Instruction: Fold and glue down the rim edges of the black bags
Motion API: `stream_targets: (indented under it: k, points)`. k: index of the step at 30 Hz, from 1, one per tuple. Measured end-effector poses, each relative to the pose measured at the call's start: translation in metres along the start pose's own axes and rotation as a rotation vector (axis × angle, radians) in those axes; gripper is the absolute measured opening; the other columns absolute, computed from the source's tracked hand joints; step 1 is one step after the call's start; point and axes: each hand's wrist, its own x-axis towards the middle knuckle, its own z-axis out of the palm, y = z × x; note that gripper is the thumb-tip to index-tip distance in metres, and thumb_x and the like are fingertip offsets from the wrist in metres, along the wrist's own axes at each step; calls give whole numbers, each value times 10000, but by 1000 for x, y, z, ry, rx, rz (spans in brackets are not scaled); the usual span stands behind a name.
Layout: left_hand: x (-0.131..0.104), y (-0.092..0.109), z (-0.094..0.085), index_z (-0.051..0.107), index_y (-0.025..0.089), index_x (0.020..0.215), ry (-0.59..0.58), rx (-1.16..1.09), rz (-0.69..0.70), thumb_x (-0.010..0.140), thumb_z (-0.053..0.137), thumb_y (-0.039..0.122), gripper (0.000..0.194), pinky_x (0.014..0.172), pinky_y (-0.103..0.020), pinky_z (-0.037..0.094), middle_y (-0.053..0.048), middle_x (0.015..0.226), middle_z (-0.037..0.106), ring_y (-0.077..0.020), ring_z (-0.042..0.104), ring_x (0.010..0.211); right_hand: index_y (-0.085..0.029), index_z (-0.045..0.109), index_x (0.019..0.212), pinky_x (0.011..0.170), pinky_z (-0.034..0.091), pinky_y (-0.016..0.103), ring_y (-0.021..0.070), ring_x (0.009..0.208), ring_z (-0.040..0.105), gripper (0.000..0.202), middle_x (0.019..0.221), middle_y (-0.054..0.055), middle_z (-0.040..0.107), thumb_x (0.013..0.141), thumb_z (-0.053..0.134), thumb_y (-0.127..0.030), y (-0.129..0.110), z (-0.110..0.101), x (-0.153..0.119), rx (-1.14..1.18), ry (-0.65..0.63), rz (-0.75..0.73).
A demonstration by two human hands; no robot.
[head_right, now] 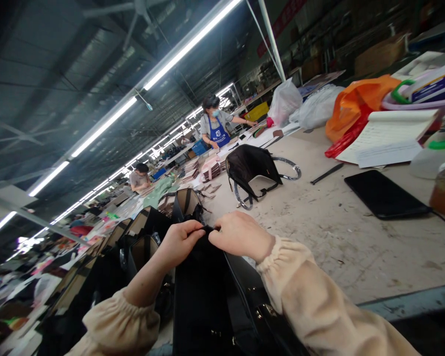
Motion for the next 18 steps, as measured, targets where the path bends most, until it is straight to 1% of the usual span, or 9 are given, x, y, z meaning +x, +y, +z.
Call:
stream_targets:
  k: [3, 5, 7, 8, 9, 11, 12, 15, 18]
  points:
    - [0, -1, 0, 668, 164, 764, -7, -10, -7, 819, 511, 250, 187, 647, -220, 411, -1, 696, 652, -138, 578, 684, -195, 633, 624, 531, 250, 268, 136, 579, 483, 278, 613, 24, 622, 783, 441, -317, 3, 2, 1, 39, 11, -22]
    - [0, -2, -1, 689, 167, 870, -24, -76, -24, 806, 531, 243, 187, 721, -226, 437, -16, 819, 701, -155, 615, 774, -187, 634, 629, 530, 251, 262, 128, 573, 474, 290, 594, 16, 601, 800, 446, -327, 5, 1, 1, 82, 0, -43]
    - [1, -3, -1, 689, 178, 985, -71, -155, -16, 803, 537, 241, 245, 800, -230, 442, -23, 959, 714, -168, 629, 872, -177, 657, 688, 535, 267, 250, 123, 589, 482, 321, 603, 7, 594, 829, 452, -380, 6, -1, 1, 166, -52, -86]
    - [2, -3, -2, 690, 185, 1004, -100, -181, -7, 807, 530, 244, 261, 810, -229, 443, -19, 980, 714, -169, 631, 888, -171, 667, 725, 538, 278, 243, 121, 598, 486, 351, 613, 3, 592, 842, 453, -423, 7, -2, 1, 216, -88, -107]
    - [3, -2, -2, 698, 188, 991, -129, -192, 2, 811, 521, 249, 259, 791, -226, 447, -14, 956, 718, -168, 632, 871, -164, 672, 754, 540, 288, 238, 118, 601, 486, 392, 622, -1, 590, 850, 447, -470, 8, -4, 2, 265, -125, -124]
    - [5, 0, -2, 716, 186, 908, -158, -164, 14, 815, 504, 247, 240, 706, -216, 443, -2, 829, 714, -155, 624, 776, -149, 666, 767, 539, 304, 235, 112, 593, 474, 483, 629, -7, 580, 860, 414, -551, 11, -6, 2, 342, -187, -141]
    - [6, 1, -2, 717, 180, 855, -149, -129, 20, 810, 506, 246, 225, 661, -213, 428, 2, 761, 698, -146, 609, 722, -145, 656, 752, 538, 311, 235, 110, 586, 468, 520, 626, -8, 573, 863, 392, -579, 12, -6, 1, 370, -205, -138]
    - [9, 4, 0, 681, 161, 685, -62, 16, 14, 792, 541, 280, 213, 564, -218, 362, 12, 605, 613, -120, 530, 594, -143, 627, 715, 563, 354, 241, 121, 597, 501, 575, 625, 0, 578, 872, 338, -613, 19, -8, 1, 448, -227, -91]
    - [13, 5, 3, 639, 160, 605, -18, 66, -44, 759, 588, 325, 231, 518, -226, 317, 20, 539, 549, -112, 467, 539, -145, 618, 729, 596, 394, 247, 145, 643, 559, 574, 653, 22, 610, 871, 330, -620, 30, -10, 1, 505, -188, 3]
